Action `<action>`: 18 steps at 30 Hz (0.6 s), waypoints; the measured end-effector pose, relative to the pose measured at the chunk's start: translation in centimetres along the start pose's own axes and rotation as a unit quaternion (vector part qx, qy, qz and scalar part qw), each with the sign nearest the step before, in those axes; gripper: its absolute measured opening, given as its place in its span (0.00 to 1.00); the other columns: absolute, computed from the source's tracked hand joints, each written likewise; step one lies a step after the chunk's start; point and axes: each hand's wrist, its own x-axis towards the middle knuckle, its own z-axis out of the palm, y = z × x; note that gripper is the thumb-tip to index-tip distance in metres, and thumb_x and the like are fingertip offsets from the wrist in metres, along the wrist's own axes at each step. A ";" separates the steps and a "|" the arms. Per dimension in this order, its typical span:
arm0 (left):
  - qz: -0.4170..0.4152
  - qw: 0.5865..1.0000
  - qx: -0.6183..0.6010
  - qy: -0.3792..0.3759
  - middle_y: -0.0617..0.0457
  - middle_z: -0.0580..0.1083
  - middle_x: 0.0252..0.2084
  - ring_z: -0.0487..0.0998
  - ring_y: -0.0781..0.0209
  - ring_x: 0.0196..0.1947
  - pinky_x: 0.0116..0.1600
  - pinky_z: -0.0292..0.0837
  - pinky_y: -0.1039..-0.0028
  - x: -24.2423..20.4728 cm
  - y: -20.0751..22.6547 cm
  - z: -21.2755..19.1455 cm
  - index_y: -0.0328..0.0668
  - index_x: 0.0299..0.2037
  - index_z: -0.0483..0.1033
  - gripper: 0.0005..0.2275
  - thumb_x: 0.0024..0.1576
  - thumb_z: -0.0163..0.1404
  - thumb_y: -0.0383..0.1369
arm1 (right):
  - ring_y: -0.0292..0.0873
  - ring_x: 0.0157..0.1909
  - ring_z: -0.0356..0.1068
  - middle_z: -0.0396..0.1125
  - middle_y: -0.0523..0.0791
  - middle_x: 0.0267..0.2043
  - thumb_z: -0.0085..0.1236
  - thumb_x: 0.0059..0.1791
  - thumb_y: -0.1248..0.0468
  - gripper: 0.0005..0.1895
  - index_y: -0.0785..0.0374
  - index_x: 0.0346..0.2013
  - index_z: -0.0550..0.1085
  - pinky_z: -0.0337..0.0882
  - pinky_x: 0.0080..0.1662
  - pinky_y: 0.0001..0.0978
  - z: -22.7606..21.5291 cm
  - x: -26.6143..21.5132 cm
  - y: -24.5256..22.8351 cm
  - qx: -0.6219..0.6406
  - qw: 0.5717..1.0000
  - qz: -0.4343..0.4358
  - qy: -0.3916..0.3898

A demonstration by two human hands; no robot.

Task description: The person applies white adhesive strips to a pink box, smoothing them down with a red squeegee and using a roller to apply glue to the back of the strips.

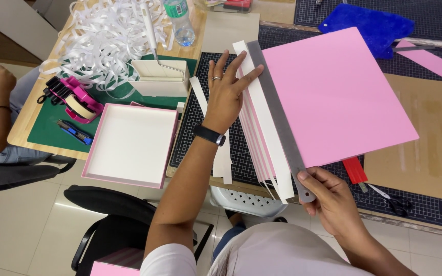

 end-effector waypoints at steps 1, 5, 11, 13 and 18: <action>0.000 1.000 0.000 0.000 0.52 0.62 0.75 0.51 0.39 0.78 0.79 0.39 0.38 0.0 0.0 0.0 0.74 0.69 0.66 0.35 0.61 0.47 0.11 | 0.44 0.21 0.71 0.69 0.47 0.28 0.60 0.51 0.65 0.06 0.66 0.38 0.80 0.57 0.14 0.24 0.0 0.0 0.0 0.000 1.000 0.000 0.000; 0.000 1.000 0.001 -0.003 0.52 0.61 0.75 0.50 0.39 0.78 0.79 0.38 0.38 -0.1 -0.1 0.1 0.74 0.70 0.65 0.35 0.62 0.46 0.11 | 0.42 0.21 0.69 0.69 0.45 0.29 0.60 0.52 0.65 0.05 0.65 0.37 0.79 0.58 0.15 0.23 0.1 -0.1 -0.2 0.005 1.000 0.003 -0.005; -0.001 1.000 0.004 -0.003 0.51 0.61 0.75 0.51 0.39 0.78 0.79 0.39 0.37 -0.2 -0.1 0.2 0.75 0.70 0.64 0.35 0.61 0.47 0.12 | 0.43 0.20 0.68 0.69 0.46 0.29 0.60 0.52 0.65 0.05 0.65 0.36 0.79 0.57 0.14 0.24 -0.1 0.2 0.2 0.017 1.000 -0.002 -0.012; -0.002 1.000 0.004 -0.004 0.51 0.61 0.76 0.51 0.39 0.78 0.79 0.39 0.37 -0.2 -0.1 0.2 0.75 0.70 0.64 0.36 0.61 0.47 0.11 | 0.43 0.20 0.68 0.69 0.45 0.30 0.61 0.51 0.65 0.05 0.65 0.36 0.78 0.56 0.14 0.24 -0.1 0.3 0.2 0.022 1.000 -0.002 -0.010; -0.001 1.000 0.005 -0.001 0.51 0.61 0.75 0.51 0.39 0.78 0.79 0.39 0.38 -0.1 -0.2 0.3 0.75 0.70 0.64 0.37 0.59 0.46 0.10 | 0.37 0.11 0.53 0.69 0.43 0.37 0.60 0.52 0.65 0.06 0.65 0.34 0.78 0.71 0.23 0.26 -0.3 0.4 0.3 0.022 1.000 -0.001 -0.021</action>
